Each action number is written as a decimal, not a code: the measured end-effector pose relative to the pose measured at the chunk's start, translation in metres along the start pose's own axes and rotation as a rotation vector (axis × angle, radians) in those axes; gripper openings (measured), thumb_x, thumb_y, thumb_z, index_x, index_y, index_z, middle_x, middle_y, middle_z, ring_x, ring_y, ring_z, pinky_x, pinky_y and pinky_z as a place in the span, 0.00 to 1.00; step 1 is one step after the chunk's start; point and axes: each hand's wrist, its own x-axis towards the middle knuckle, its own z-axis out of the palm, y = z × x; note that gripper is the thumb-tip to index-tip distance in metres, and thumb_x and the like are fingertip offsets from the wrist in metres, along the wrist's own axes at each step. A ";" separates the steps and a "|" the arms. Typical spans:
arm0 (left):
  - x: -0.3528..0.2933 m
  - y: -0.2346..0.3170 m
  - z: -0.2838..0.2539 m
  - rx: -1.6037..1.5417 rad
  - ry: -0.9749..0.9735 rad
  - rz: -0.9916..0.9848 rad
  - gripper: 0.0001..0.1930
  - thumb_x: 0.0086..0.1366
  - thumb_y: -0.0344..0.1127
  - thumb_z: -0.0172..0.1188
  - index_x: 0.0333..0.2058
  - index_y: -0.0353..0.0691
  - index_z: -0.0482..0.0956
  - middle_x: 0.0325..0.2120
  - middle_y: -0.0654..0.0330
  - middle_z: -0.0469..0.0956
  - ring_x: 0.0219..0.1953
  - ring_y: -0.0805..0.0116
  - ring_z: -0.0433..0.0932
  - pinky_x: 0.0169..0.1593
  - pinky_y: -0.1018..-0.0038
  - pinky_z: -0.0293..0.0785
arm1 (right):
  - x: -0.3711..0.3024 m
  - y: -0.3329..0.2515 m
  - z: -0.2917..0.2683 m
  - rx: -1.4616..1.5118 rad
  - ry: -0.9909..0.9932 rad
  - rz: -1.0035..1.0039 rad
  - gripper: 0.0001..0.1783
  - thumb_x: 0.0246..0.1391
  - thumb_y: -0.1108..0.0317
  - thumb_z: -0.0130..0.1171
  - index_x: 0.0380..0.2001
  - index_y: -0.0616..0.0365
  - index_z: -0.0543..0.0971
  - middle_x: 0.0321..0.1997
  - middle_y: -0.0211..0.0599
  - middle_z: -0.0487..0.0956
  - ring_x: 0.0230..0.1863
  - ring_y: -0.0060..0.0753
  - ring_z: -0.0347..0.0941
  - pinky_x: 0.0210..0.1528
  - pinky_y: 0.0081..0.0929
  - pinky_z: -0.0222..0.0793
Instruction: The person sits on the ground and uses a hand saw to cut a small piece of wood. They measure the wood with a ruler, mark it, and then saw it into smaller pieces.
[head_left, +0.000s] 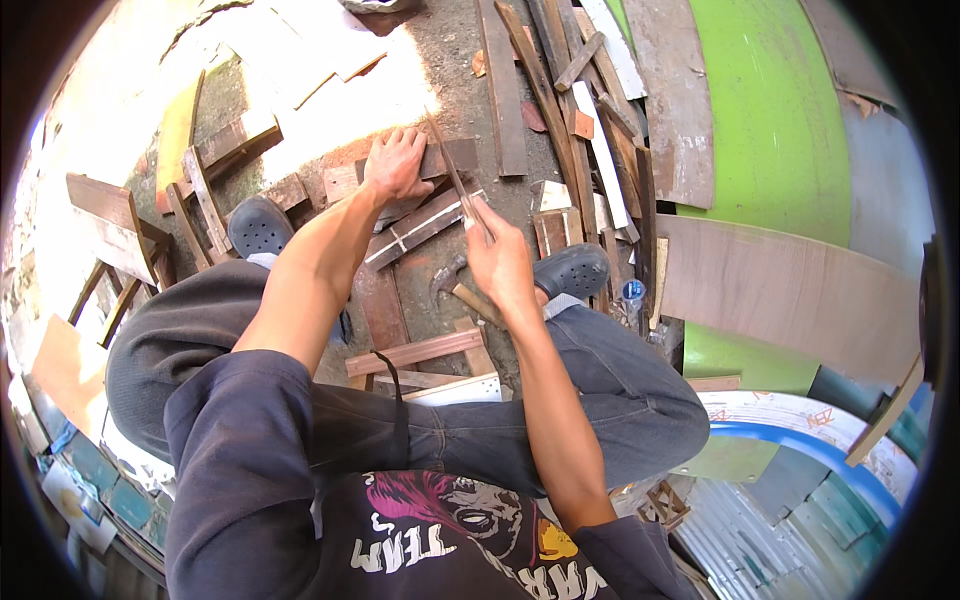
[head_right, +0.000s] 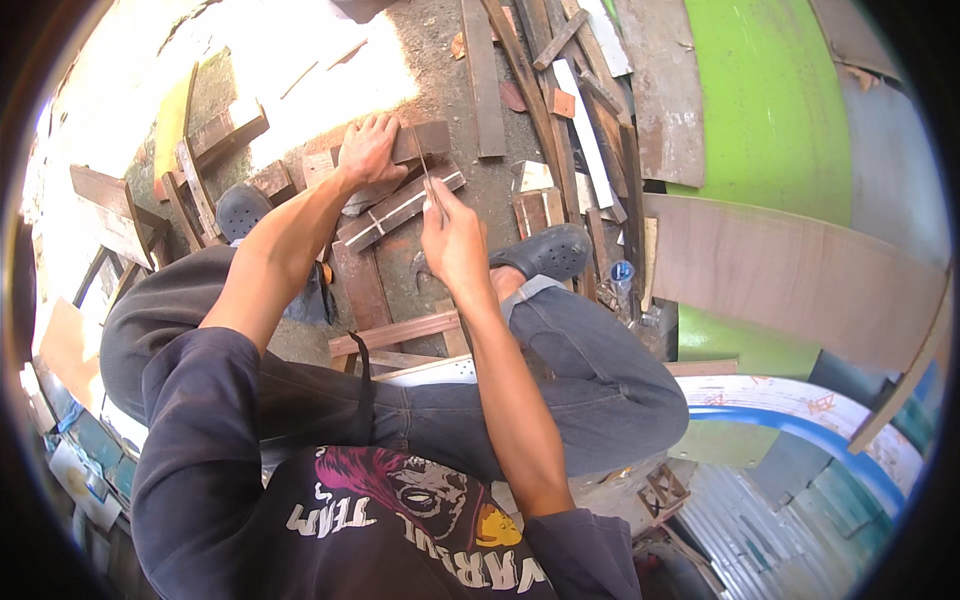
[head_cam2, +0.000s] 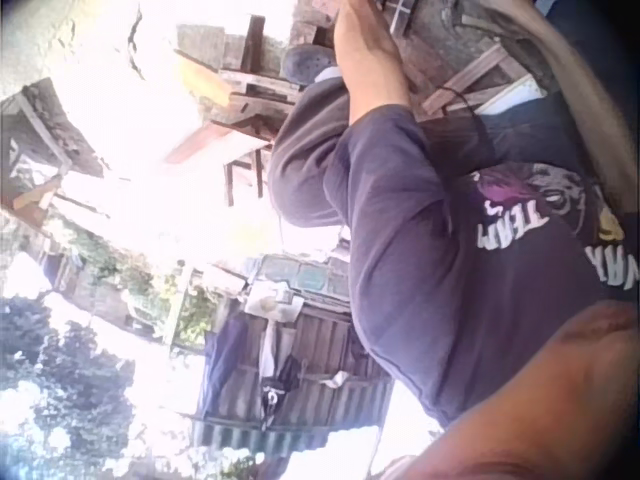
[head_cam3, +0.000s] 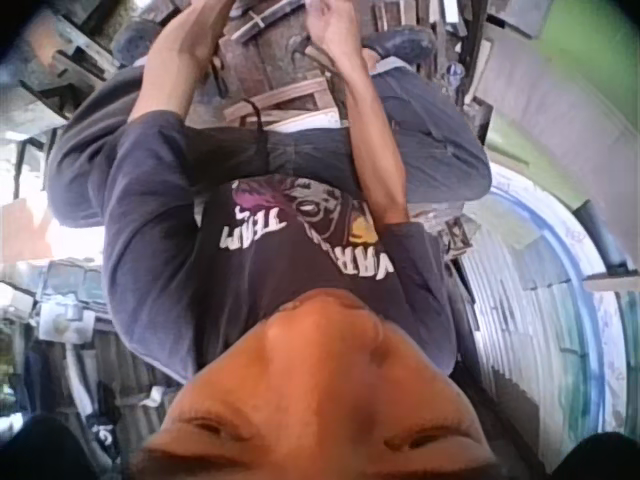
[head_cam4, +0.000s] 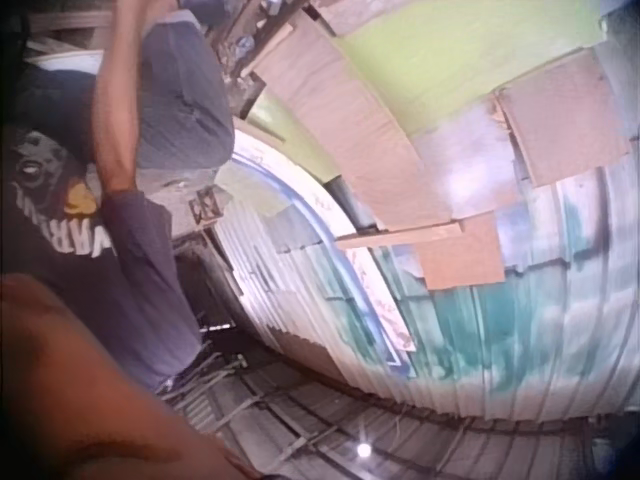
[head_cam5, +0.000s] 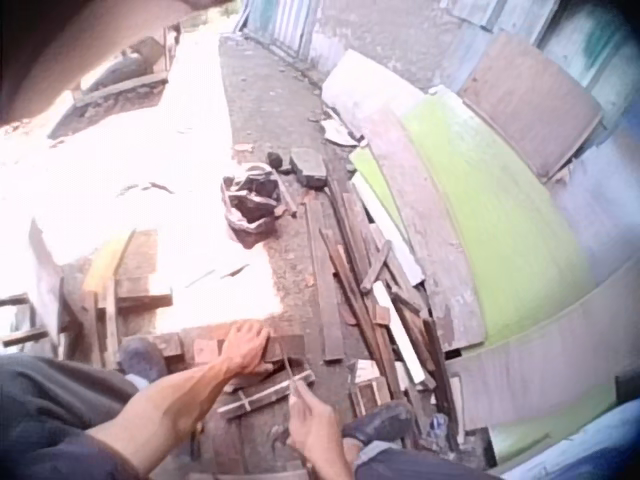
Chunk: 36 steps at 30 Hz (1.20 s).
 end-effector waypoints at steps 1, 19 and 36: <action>0.001 -0.001 0.001 0.004 0.017 -0.021 0.44 0.48 0.58 0.72 0.58 0.36 0.69 0.55 0.51 0.72 0.62 0.52 0.69 0.58 0.49 0.70 | -0.023 0.000 -0.008 0.025 0.020 -0.026 0.21 0.62 0.67 0.57 0.58 0.58 0.79 0.52 0.65 0.79 0.58 0.56 0.78 0.58 0.36 0.72; -0.087 0.037 -0.101 -0.031 0.919 0.592 0.33 0.47 0.45 0.75 0.53 0.47 0.76 0.45 0.61 0.74 0.48 0.61 0.74 0.53 0.61 0.69 | -0.139 -0.011 -0.129 0.073 0.317 -0.203 0.22 0.59 0.63 0.69 0.53 0.65 0.82 0.27 0.30 0.73 0.28 0.18 0.67 0.30 0.19 0.65; -0.181 0.092 -0.192 0.198 1.340 0.829 0.21 0.61 0.38 0.68 0.53 0.63 0.77 0.41 0.73 0.71 0.44 0.75 0.71 0.46 0.71 0.64 | -0.131 -0.049 -0.108 0.098 0.353 -0.526 0.50 0.28 0.56 0.86 0.58 0.65 0.77 0.41 0.36 0.77 0.42 0.30 0.76 0.45 0.29 0.75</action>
